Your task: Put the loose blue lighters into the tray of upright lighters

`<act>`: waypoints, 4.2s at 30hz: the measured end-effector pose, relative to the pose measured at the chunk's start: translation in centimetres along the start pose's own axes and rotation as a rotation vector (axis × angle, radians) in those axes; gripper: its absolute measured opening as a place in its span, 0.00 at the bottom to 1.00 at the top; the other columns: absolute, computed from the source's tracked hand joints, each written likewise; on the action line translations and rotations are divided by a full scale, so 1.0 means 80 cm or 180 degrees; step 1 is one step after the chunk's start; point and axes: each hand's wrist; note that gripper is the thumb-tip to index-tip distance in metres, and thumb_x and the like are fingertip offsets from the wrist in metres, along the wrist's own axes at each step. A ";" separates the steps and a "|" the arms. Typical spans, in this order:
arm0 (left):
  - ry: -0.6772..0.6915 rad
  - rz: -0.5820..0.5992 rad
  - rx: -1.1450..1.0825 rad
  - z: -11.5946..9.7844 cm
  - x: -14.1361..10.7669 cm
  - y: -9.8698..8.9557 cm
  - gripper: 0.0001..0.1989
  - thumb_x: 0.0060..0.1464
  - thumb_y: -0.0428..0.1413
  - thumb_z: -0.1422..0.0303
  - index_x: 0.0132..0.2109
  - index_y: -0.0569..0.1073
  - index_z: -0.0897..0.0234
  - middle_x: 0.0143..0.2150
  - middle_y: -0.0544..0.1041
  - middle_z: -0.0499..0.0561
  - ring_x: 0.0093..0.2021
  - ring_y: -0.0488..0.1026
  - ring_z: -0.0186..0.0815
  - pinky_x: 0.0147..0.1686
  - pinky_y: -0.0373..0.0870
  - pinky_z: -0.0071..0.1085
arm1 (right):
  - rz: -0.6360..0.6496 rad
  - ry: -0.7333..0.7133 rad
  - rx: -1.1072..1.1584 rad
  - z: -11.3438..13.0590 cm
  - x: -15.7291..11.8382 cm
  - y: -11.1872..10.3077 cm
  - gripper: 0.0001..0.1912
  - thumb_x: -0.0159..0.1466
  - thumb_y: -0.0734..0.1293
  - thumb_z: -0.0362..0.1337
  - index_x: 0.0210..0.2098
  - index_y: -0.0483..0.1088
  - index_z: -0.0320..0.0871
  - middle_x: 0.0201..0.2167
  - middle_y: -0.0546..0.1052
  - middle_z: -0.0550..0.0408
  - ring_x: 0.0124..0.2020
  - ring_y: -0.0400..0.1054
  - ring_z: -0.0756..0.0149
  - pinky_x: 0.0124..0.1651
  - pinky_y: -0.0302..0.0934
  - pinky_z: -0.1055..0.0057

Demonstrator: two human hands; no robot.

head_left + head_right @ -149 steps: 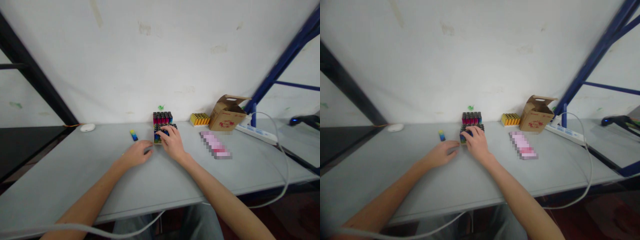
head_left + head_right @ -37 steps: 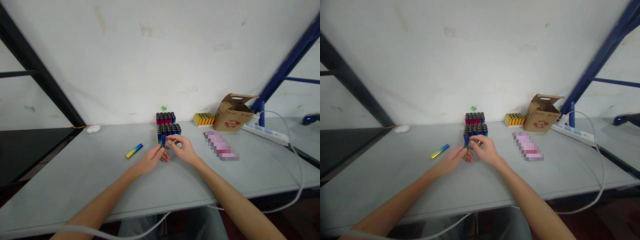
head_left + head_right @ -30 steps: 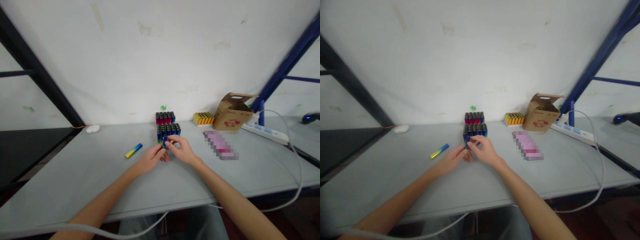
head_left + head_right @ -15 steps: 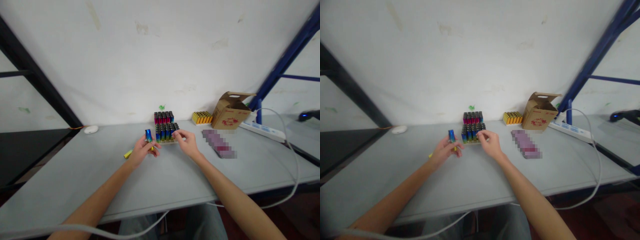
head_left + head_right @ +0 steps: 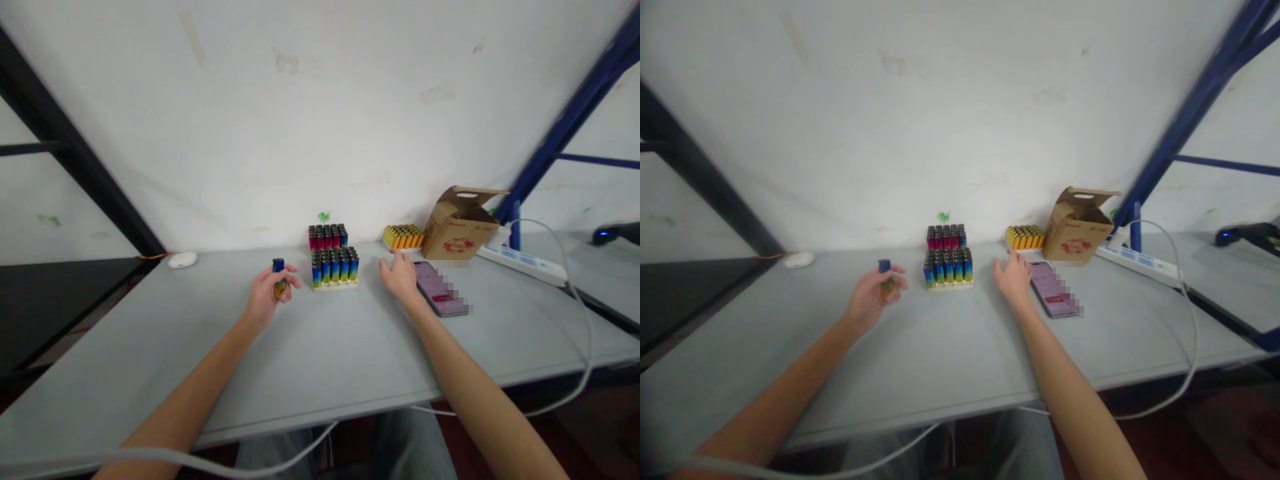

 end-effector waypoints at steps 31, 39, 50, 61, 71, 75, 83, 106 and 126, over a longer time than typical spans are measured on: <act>-0.0893 0.0244 0.0144 0.028 0.000 0.012 0.23 0.59 0.44 0.51 0.22 0.60 0.62 0.15 0.50 0.39 0.13 0.46 0.24 0.13 0.47 0.21 | 0.0306 -0.0556 0.0193 0.011 -0.016 0.027 0.24 0.69 0.57 0.41 0.59 0.65 0.34 0.57 0.71 0.37 0.58 0.66 0.49 0.60 0.57 0.58; -0.0756 0.0256 -0.0007 0.026 -0.003 0.014 0.28 0.59 0.47 0.44 0.24 0.65 0.64 0.15 0.54 0.40 0.13 0.50 0.25 0.15 0.51 0.21 | 0.0332 -0.0601 0.0093 0.010 -0.016 0.028 0.24 0.69 0.58 0.43 0.59 0.65 0.36 0.57 0.71 0.38 0.57 0.66 0.49 0.60 0.57 0.58; -0.0697 0.0318 -0.0010 0.032 0.000 0.015 0.33 0.55 0.46 0.36 0.23 0.62 0.63 0.17 0.59 0.43 0.17 0.62 0.28 0.15 0.57 0.22 | 0.0348 -0.0628 -0.0015 0.010 -0.016 0.029 0.23 0.68 0.58 0.43 0.57 0.67 0.38 0.55 0.73 0.39 0.57 0.66 0.49 0.59 0.58 0.58; -0.1027 0.0610 0.0114 0.036 0.001 0.010 0.29 0.57 0.46 0.40 0.24 0.59 0.61 0.15 0.51 0.38 0.13 0.45 0.23 0.13 0.42 0.20 | 0.0384 -0.0642 -0.0040 0.011 -0.017 0.028 0.23 0.68 0.58 0.44 0.57 0.68 0.38 0.55 0.73 0.39 0.57 0.66 0.49 0.59 0.57 0.57; -0.0717 0.0687 -0.0182 0.030 -0.006 0.013 0.13 0.54 0.55 0.59 0.37 0.69 0.65 0.25 0.66 0.45 0.21 0.62 0.28 0.20 0.59 0.24 | -0.0149 -0.0737 0.0853 0.010 -0.012 0.025 0.21 0.66 0.59 0.41 0.53 0.69 0.35 0.52 0.75 0.38 0.52 0.69 0.52 0.57 0.61 0.57; -0.0190 0.0791 0.0300 0.039 -0.004 0.015 0.16 0.48 0.64 0.63 0.40 0.68 0.64 0.31 0.75 0.48 0.29 0.72 0.32 0.28 0.68 0.27 | -0.0817 -0.1246 0.1875 0.021 -0.021 0.005 0.16 0.66 0.58 0.40 0.44 0.73 0.39 0.41 0.79 0.44 0.43 0.73 0.57 0.47 0.66 0.62; 0.0103 0.1097 0.0927 0.051 -0.004 0.014 0.22 0.53 0.62 0.55 0.47 0.72 0.66 0.46 0.80 0.58 0.38 0.79 0.39 0.39 0.75 0.35 | -0.0277 -0.2485 0.2284 0.061 -0.079 -0.012 0.12 0.65 0.64 0.37 0.46 0.74 0.46 0.36 0.81 0.51 0.36 0.74 0.63 0.42 0.69 0.64; 0.1054 0.0552 0.3371 0.035 -0.006 0.000 0.19 0.60 0.53 0.58 0.50 0.77 0.64 0.40 0.83 0.54 0.37 0.79 0.41 0.44 0.75 0.38 | -0.0339 -0.2111 0.2786 0.068 -0.071 0.003 0.04 0.62 0.69 0.36 0.37 0.74 0.44 0.35 0.80 0.53 0.37 0.73 0.63 0.43 0.68 0.65; 0.1166 0.0945 0.4737 0.058 -0.002 -0.009 0.20 0.61 0.49 0.70 0.59 0.72 0.61 0.62 0.73 0.54 0.69 0.58 0.50 0.67 0.45 0.61 | -0.0907 -0.2573 0.1946 0.065 -0.066 0.035 0.04 0.63 0.70 0.35 0.38 0.78 0.48 0.35 0.80 0.52 0.44 0.72 0.58 0.50 0.67 0.58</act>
Point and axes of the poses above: each hand's wrist, its own x-axis towards the middle knuckle, its own y-axis out of the palm, z = x × y
